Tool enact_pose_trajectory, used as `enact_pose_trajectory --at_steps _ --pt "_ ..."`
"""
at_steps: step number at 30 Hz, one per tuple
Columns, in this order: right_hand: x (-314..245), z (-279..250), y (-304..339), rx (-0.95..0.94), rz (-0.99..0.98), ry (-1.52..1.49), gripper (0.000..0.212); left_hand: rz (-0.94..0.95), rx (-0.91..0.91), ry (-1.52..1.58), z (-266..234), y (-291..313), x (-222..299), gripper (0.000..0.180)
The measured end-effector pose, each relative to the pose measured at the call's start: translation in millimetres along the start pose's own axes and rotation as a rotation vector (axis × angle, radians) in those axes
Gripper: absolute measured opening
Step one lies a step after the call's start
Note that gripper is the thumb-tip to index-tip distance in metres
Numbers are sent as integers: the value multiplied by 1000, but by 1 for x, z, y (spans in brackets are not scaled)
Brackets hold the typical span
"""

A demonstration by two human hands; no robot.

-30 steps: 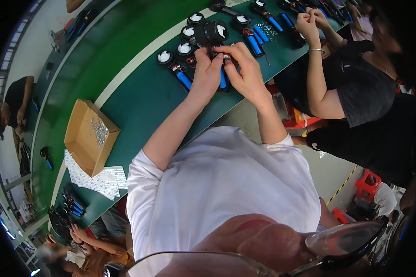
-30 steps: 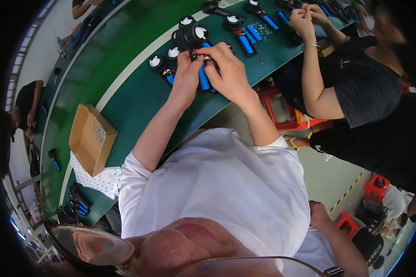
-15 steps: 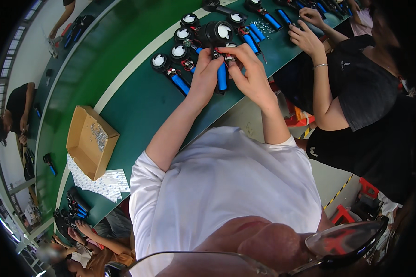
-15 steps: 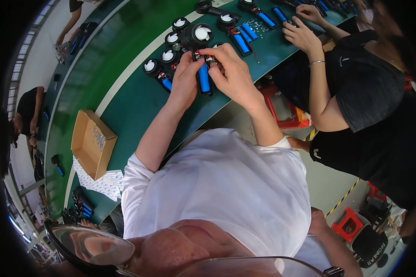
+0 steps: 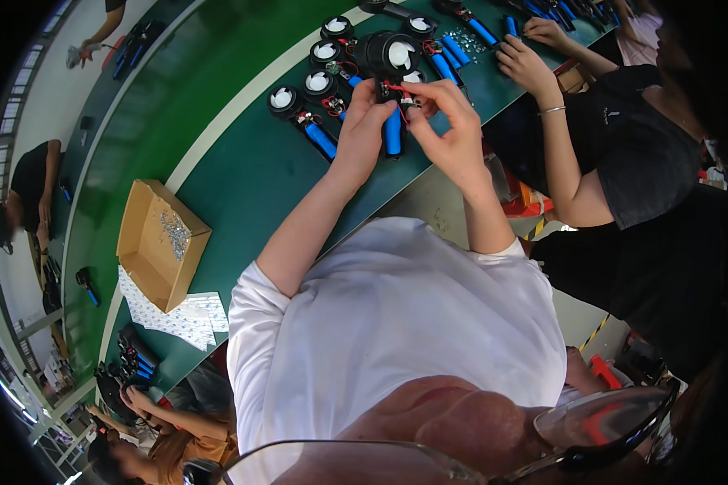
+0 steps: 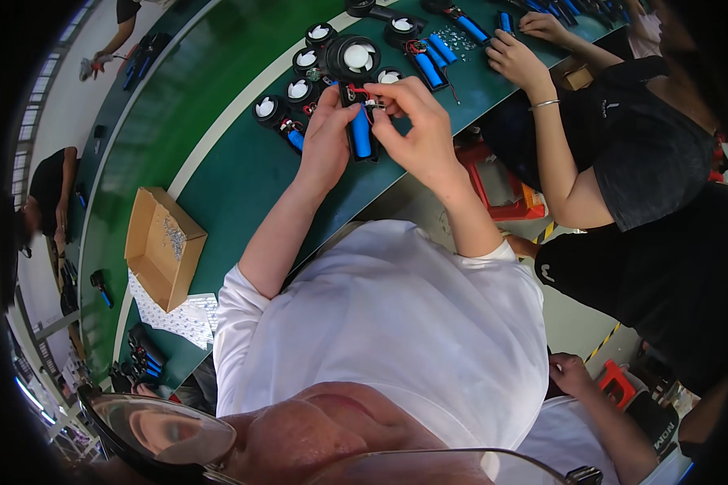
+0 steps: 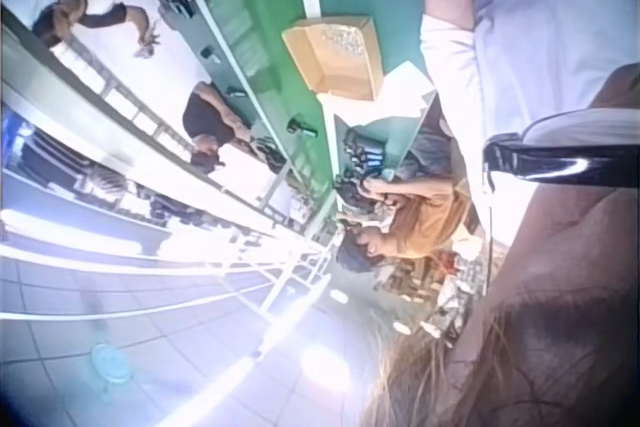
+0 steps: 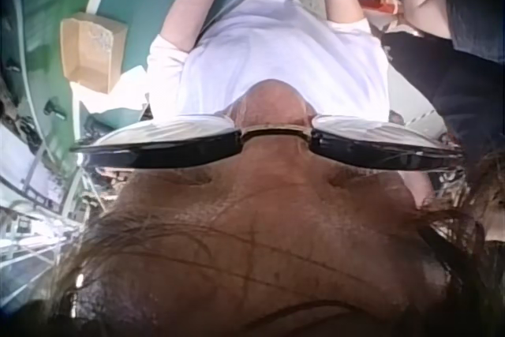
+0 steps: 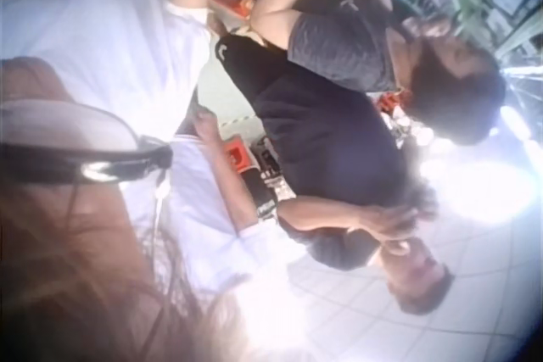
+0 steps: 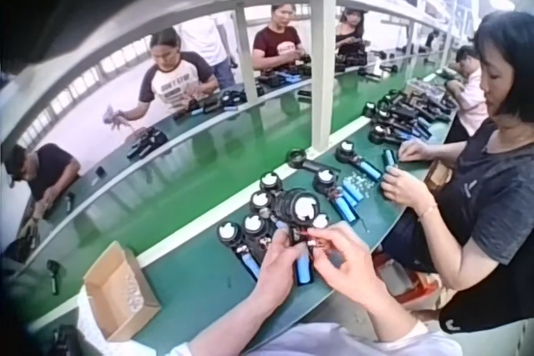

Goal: Assembling small components into handheld electronic devices on a production line.

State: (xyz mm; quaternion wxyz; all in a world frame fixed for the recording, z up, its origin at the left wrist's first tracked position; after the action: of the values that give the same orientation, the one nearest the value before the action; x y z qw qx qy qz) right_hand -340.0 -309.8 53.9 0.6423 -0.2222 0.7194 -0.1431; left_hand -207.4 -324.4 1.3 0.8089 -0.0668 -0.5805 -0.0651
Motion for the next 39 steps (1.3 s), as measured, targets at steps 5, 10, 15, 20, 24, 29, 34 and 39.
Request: enact_pose_trajectory --at_steps 5,10,15,20,24,29,34,39 --pt "-11 7 -1 -1 -58 201 31 49 58 -80 2 2 1 37" --pt "-6 4 3 139 -97 154 30 49 73 -55 -2 -1 2 34" --pt "-8 3 15 195 -431 422 25 94 67 -55 9 2 7 30" --pt "-12 3 19 207 -655 551 31 167 21 22 17 -5 -2 30" --pt "-12 -3 17 239 -676 587 32 113 -11 104 27 -8 5 29" --pt "-5 -11 14 263 -670 584 32 87 6 111 29 -12 -9 31" --pt "5 -16 14 230 -666 585 31 15 -41 143 30 -13 -19 39" --pt "18 -20 12 201 -694 553 32 -6 -85 152 30 -14 -21 43"
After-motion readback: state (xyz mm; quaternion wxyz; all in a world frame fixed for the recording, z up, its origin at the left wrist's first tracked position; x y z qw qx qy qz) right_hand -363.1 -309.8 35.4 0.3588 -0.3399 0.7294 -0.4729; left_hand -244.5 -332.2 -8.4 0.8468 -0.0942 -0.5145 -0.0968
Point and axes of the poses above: each hand's wrist, its own y-axis away from the middle knuckle, its own z-axis out of the palm, x = y × z, the point moved 5 cm from there along -y, towards the middle knuckle, and after that the axes turned 12 degrees about -y, right-handed, at the moved point
